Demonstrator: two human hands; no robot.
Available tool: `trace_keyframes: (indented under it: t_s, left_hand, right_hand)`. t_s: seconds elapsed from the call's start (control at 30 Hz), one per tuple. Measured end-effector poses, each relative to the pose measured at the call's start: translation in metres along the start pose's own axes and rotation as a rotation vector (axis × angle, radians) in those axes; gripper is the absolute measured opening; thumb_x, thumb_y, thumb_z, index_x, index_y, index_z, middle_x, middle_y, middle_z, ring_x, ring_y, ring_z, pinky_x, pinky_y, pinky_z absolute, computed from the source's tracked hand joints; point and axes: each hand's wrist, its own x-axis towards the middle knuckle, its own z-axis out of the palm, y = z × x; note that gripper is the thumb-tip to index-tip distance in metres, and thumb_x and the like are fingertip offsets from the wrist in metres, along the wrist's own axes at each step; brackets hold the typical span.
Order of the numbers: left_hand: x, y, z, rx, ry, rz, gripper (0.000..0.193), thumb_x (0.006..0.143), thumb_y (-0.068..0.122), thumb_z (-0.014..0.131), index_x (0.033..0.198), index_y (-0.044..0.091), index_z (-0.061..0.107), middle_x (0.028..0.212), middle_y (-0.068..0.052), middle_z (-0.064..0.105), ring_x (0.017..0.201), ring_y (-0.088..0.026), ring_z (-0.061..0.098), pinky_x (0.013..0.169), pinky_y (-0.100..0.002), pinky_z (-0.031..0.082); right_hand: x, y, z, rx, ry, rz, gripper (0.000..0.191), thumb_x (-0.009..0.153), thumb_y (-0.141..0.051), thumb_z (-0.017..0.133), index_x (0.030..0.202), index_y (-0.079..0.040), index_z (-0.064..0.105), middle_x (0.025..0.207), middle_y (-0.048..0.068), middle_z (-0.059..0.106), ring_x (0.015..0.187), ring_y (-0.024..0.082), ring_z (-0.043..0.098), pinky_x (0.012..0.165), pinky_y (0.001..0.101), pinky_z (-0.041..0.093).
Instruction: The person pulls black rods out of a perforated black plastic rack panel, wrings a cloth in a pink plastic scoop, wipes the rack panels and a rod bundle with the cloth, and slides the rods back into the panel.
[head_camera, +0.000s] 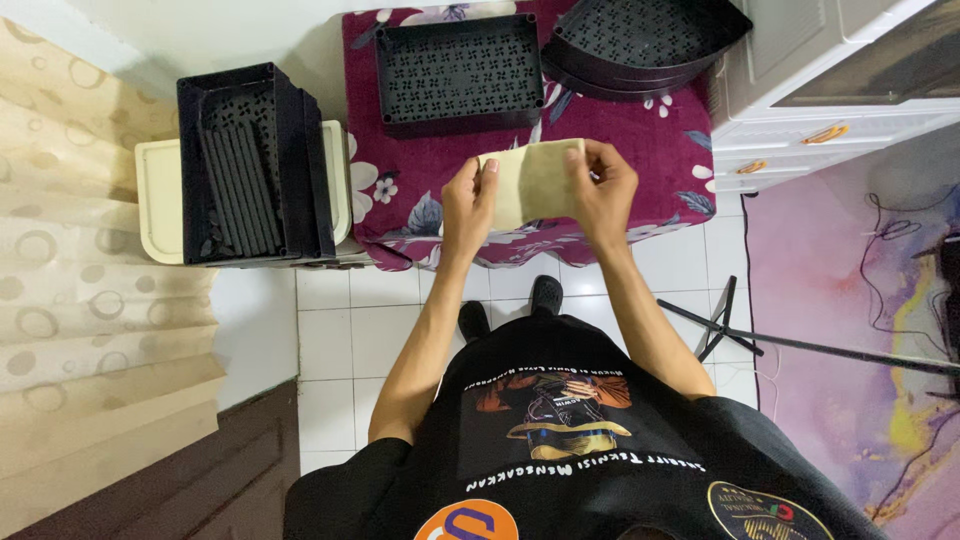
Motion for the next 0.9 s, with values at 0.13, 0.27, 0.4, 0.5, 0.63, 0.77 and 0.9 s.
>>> trace_keyframes:
  t_s: [0.13,0.27,0.4,0.5,0.63,0.77,0.9]
  left_hand:
    - [-0.006,0.001,0.014,0.112,0.017,0.094,0.032,0.109,0.025,0.057,0.092,-0.001,0.065,0.061,-0.003,0.057,0.055,-0.004,0.049,0.047,-0.03,0.038]
    - [-0.01,0.004,0.023,0.081,-0.002,0.093,0.032,0.11,0.024,0.052,0.094,-0.001,0.064,0.06,-0.005,0.057,0.051,-0.007,0.049,0.046,-0.032,0.037]
    - [-0.016,0.005,0.021,-0.026,-0.048,0.059,0.035,0.112,0.027,0.047,0.098,0.001,0.066,0.061,-0.002,0.056,0.052,-0.006,0.049,0.046,-0.031,0.037]
    - [-0.019,0.004,0.016,-0.09,-0.081,0.009,0.041,0.117,0.028,0.053,0.093,-0.002,0.065,0.068,-0.004,0.053,0.06,-0.007,0.046,0.052,-0.031,0.036]
    - [-0.014,0.007,0.007,-0.341,-0.106,-0.032,0.039,0.108,0.031,0.052,0.127,-0.001,0.061,0.095,-0.006,0.072,0.076,-0.01,0.069,0.061,-0.027,0.06]
    - [-0.011,0.014,0.001,-0.45,-0.136,-0.109,0.042,0.11,0.033,0.047,0.132,-0.001,0.057,0.104,-0.01,0.072,0.085,-0.015,0.075,0.069,-0.029,0.064]
    - [-0.016,0.005,0.0,-0.573,-0.214,-0.172,0.041,0.109,0.034,0.044,0.132,0.002,0.055,0.111,-0.011,0.071,0.094,-0.016,0.075,0.08,-0.031,0.066]
  right_hand:
    - [-0.014,-0.017,0.016,-0.26,-0.054,-0.275,0.019,0.098,-0.004,0.072,0.117,0.0,0.073,0.092,0.005,0.067,0.076,0.011,0.062,0.063,0.0254,0.053]
    - [-0.029,-0.035,0.033,-0.263,-0.125,-0.348,0.027,0.097,0.0,0.071,0.124,0.002,0.069,0.101,0.009,0.065,0.077,0.013,0.062,0.063,0.0276,0.051]
    - [-0.034,-0.044,0.037,-0.338,-0.145,-0.448,0.031,0.097,0.004,0.071,0.128,0.002,0.068,0.104,0.011,0.062,0.083,0.018,0.057,0.066,0.031,0.049]
    - [-0.038,-0.044,0.034,-0.38,-0.173,-0.553,0.038,0.092,0.004,0.07,0.13,0.002,0.067,0.109,0.012,0.06,0.093,0.023,0.056,0.073,0.0337,0.05]
    - [-0.037,-0.031,0.023,-0.289,-0.218,-0.507,0.034,0.092,0.0,0.069,0.125,-0.002,0.07,0.117,0.01,0.066,0.093,0.021,0.06,0.079,0.0323,0.051]
    - [-0.031,-0.006,0.008,0.126,-0.184,-0.028,0.035,0.095,-0.009,0.068,0.128,-0.002,0.063,0.119,0.009,0.067,0.105,0.016,0.065,0.088,0.0275,0.056]
    - [-0.029,0.018,-0.007,0.47,-0.421,0.52,0.033,0.102,-0.017,0.069,0.123,0.009,0.069,0.112,0.016,0.074,0.101,0.017,0.067,0.085,0.0307,0.054]
